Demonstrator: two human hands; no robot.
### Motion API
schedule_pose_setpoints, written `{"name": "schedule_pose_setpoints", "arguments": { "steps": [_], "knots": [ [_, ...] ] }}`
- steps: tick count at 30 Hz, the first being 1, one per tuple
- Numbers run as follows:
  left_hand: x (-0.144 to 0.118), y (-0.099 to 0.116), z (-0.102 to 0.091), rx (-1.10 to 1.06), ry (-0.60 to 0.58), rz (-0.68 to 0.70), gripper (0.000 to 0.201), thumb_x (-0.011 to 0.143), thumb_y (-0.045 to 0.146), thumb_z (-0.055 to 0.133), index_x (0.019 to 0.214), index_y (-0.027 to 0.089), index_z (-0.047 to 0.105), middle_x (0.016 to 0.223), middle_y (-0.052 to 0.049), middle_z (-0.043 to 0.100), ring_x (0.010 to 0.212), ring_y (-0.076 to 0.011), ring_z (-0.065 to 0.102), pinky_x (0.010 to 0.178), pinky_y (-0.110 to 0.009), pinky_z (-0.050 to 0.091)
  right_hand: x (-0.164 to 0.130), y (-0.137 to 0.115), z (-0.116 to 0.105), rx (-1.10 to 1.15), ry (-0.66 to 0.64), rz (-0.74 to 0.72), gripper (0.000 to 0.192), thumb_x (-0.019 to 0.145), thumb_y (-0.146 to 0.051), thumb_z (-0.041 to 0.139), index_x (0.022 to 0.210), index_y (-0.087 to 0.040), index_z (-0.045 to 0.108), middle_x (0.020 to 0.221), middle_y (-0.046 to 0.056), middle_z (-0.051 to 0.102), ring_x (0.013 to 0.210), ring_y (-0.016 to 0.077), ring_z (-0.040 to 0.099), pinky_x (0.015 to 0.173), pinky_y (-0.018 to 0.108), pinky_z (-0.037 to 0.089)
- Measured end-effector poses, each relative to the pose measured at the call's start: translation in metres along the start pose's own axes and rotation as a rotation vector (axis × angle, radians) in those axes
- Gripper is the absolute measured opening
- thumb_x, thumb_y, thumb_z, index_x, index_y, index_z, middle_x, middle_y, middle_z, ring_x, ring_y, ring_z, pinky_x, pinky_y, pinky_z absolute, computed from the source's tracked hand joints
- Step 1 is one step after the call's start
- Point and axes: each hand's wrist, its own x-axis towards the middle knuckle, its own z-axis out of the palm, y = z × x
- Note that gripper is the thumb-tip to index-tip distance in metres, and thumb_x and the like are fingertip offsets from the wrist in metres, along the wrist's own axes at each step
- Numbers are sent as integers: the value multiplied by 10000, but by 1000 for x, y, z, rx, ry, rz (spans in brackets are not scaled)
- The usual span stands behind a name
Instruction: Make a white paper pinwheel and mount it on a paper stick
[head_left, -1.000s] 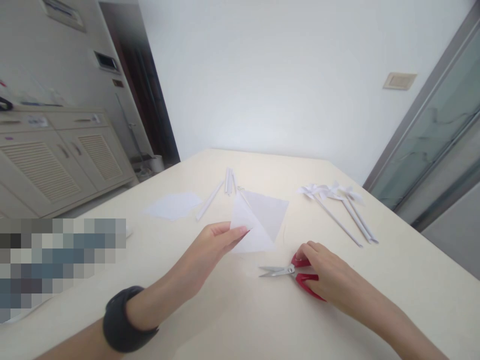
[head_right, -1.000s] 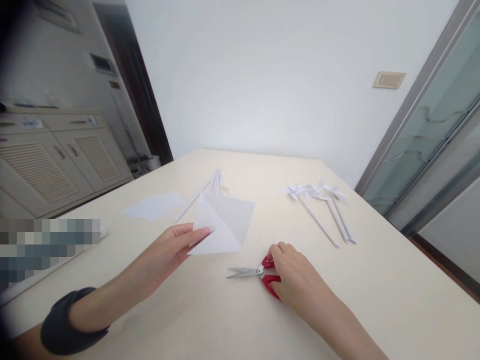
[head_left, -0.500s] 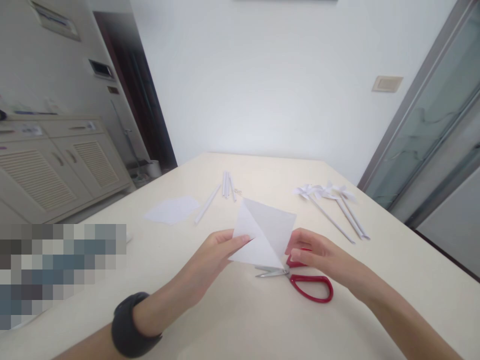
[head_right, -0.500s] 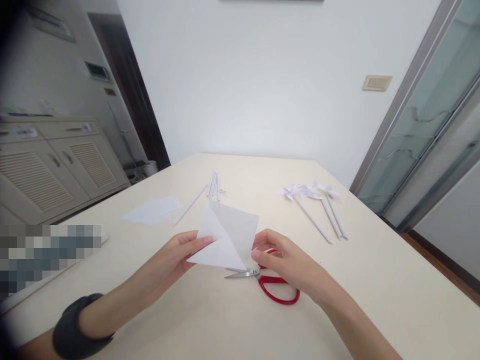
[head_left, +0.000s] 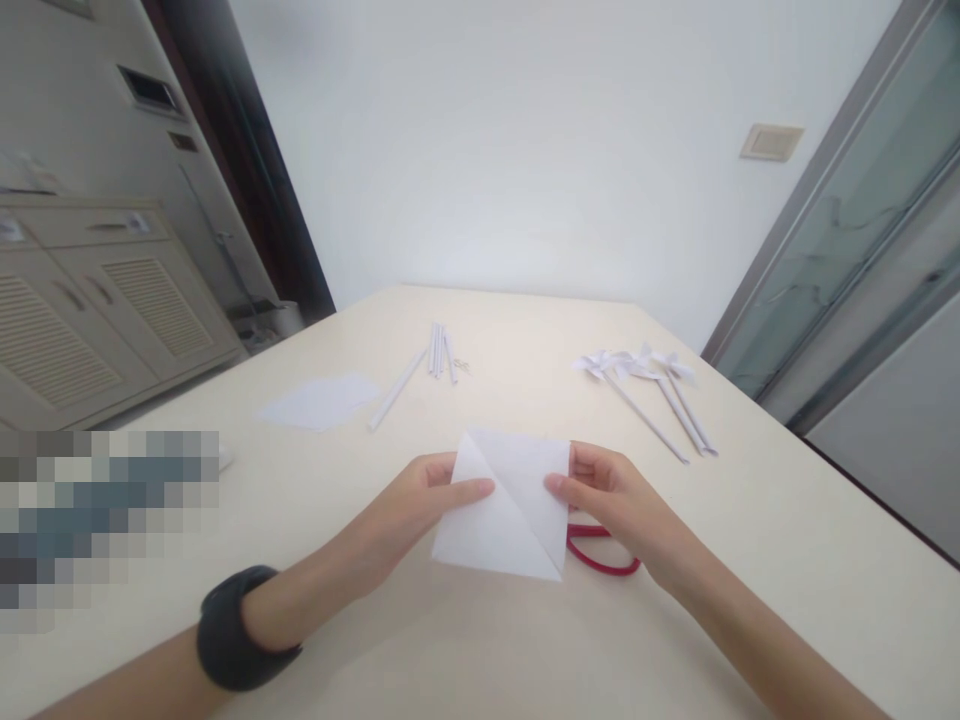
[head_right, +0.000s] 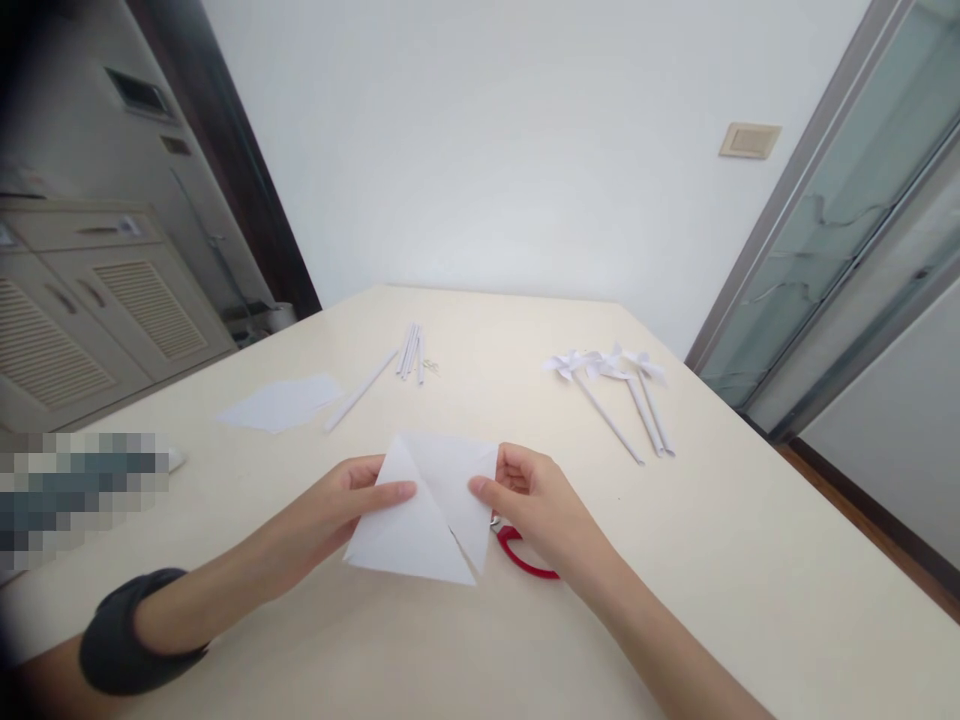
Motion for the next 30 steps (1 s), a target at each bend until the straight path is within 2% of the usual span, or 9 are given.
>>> {"name": "schedule_pose_setpoints", "arguments": {
  "steps": [7,10,16,22,24,27,30],
  "knots": [
    [1,1,3,-42,18,24,353,759,308,675,1082,165,671,1031,-112,715,861,-241,678,770,-309,516,-3,-2,8,6,-16,28,133,832,-311,575,824,-179,563,813,24,620,750,166,594,743,328,480],
    [0,1,3,-19,16,42,356,750,301,683,1082,174,672,1056,-108,707,915,-261,667,819,-344,508,-4,-4,10,27,-3,44,137,830,-314,576,788,-185,552,804,17,621,738,158,590,738,314,475],
    [-1,0,0,46,6,61,342,739,249,691,1078,206,671,1087,-86,699,999,-274,638,829,-345,503,-5,-8,12,53,52,72,131,816,-267,586,730,-184,533,729,-8,604,698,137,578,634,238,435],
    [-1,1,3,67,15,77,321,745,225,677,1065,205,671,1065,-79,707,982,-266,643,831,-348,500,-6,-11,15,75,65,89,94,830,-252,554,754,-197,550,747,-8,652,723,147,615,664,240,457],
    [-1,2,4,80,31,77,320,734,237,687,1052,205,675,1054,-77,710,954,-263,650,824,-352,502,-6,-10,15,115,32,89,67,832,-264,555,833,-201,578,839,12,679,775,162,637,726,270,480],
    [-1,1,4,77,38,79,314,728,234,692,1040,210,679,1034,-68,717,938,-257,653,798,-334,505,-6,-7,15,202,-63,77,256,811,-272,597,1060,-213,585,1025,44,679,900,195,644,819,327,488],
    [-1,1,2,68,15,89,297,744,199,675,1040,221,681,1019,-53,721,941,-240,650,767,-298,498,-7,-5,15,252,-118,79,368,783,-280,645,1139,-218,575,1079,56,674,941,209,640,852,351,482]
  ]
}}
